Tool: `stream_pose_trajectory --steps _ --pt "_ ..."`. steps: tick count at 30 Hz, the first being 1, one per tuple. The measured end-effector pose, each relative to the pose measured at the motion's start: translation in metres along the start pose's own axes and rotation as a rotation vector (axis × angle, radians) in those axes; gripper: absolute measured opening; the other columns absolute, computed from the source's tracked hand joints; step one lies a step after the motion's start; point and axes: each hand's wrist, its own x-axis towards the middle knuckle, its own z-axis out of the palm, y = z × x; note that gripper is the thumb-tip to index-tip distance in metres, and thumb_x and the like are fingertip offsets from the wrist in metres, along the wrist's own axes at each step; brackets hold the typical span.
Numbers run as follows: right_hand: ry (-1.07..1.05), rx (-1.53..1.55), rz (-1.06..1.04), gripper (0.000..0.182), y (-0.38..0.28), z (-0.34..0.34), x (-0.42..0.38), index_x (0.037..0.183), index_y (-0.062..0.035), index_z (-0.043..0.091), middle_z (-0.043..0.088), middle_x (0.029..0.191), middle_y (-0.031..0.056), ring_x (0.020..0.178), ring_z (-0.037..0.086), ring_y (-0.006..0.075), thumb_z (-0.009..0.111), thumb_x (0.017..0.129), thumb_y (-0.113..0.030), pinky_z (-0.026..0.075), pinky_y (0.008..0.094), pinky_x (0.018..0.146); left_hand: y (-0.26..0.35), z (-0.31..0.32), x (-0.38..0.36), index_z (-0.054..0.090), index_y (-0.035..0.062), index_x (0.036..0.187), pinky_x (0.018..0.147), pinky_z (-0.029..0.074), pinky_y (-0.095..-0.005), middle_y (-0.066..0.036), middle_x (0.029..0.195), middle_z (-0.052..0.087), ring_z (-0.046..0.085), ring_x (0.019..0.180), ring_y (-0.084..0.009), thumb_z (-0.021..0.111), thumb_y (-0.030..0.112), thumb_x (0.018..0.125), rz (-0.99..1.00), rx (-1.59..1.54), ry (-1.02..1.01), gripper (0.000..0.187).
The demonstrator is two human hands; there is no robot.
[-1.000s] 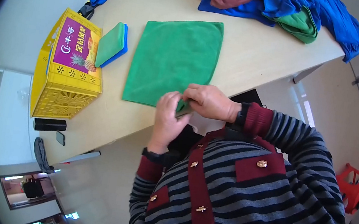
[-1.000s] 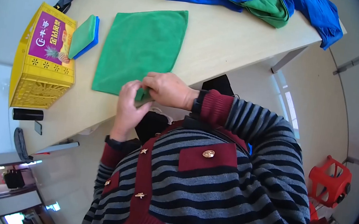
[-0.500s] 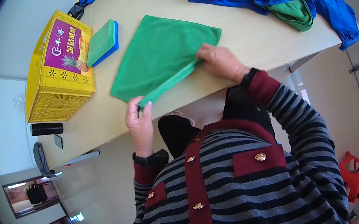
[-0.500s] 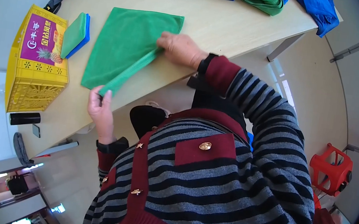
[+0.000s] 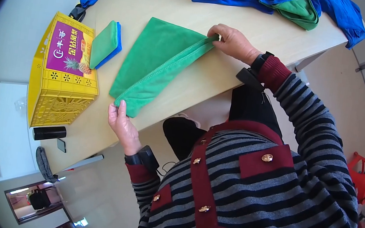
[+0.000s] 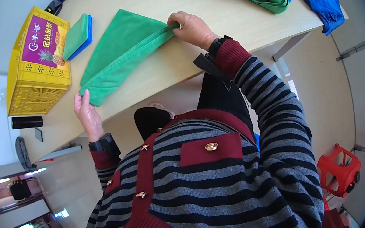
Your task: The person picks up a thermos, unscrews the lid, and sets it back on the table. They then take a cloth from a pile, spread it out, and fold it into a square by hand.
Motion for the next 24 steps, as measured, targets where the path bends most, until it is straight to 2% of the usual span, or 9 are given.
stream_pose_trajectory --steps 2,6,10,15,19,24 --pt "0.061 0.056 -0.003 0.028 -0.002 0.003 0.001 0.110 -0.0100 0.062 0.062 0.104 0.0082 0.081 0.063 0.0217 0.062 0.083 -0.001 0.054 0.0333 0.076 -0.005 -0.004 0.003 0.061 0.0048 0.098 0.083 0.048 -0.0248 -0.001 0.097 0.065 0.060 0.089 -0.0081 0.064 0.008 0.098 -0.040 -0.038 0.032 0.005" --pt "-0.005 0.129 -0.020 0.033 -0.009 -0.002 -0.003 0.113 -0.0110 0.059 0.059 0.107 0.0057 0.079 0.059 0.0167 0.060 0.083 0.002 0.053 0.0306 0.075 -0.011 -0.011 0.001 0.061 0.0052 0.098 0.082 0.049 -0.0258 -0.002 0.098 0.066 0.061 0.090 -0.0089 0.064 0.008 0.098 -0.072 -0.064 0.049 0.004" --pt "0.039 0.231 0.021 0.031 -0.018 -0.003 0.001 0.111 -0.0115 0.060 0.058 0.105 0.0044 0.079 0.059 0.0154 0.057 0.083 0.003 0.052 0.0299 0.074 -0.017 -0.017 0.000 0.060 0.0051 0.098 0.083 0.049 -0.0259 -0.002 0.099 0.066 0.061 0.091 -0.0091 0.063 0.008 0.098 -0.045 -0.056 0.021 0.004" --pt "-0.020 0.186 -0.071 0.031 -0.009 -0.001 -0.001 0.110 -0.0106 0.060 0.059 0.105 0.0050 0.080 0.060 0.0165 0.057 0.082 0.003 0.052 0.0303 0.074 -0.018 -0.015 -0.002 0.060 0.0051 0.099 0.083 0.049 -0.0260 -0.002 0.099 0.066 0.061 0.091 -0.0092 0.063 0.009 0.099 -0.060 -0.044 0.029 0.005" --pt "-0.087 0.086 -0.016 0.029 -0.003 0.003 -0.001 0.108 -0.0093 0.061 0.061 0.105 0.0066 0.082 0.062 0.0200 0.058 0.081 0.003 0.052 0.0320 0.074 -0.020 -0.015 -0.002 0.060 0.0049 0.099 0.082 0.049 -0.0259 -0.002 0.099 0.065 0.060 0.090 -0.0092 0.063 0.009 0.099 -0.061 -0.040 0.032 0.005" --pt "-0.073 0.010 -0.099 0.018 -0.001 0.001 -0.001 0.099 -0.0069 0.060 0.062 0.103 0.0088 0.086 0.064 0.0269 0.060 0.082 0.000 0.053 0.0358 0.075 -0.019 -0.016 -0.006 0.060 0.0048 0.099 0.083 0.048 -0.0254 -0.002 0.098 0.065 0.060 0.090 -0.0090 0.063 0.008 0.099 -0.053 -0.028 0.028 0.004"
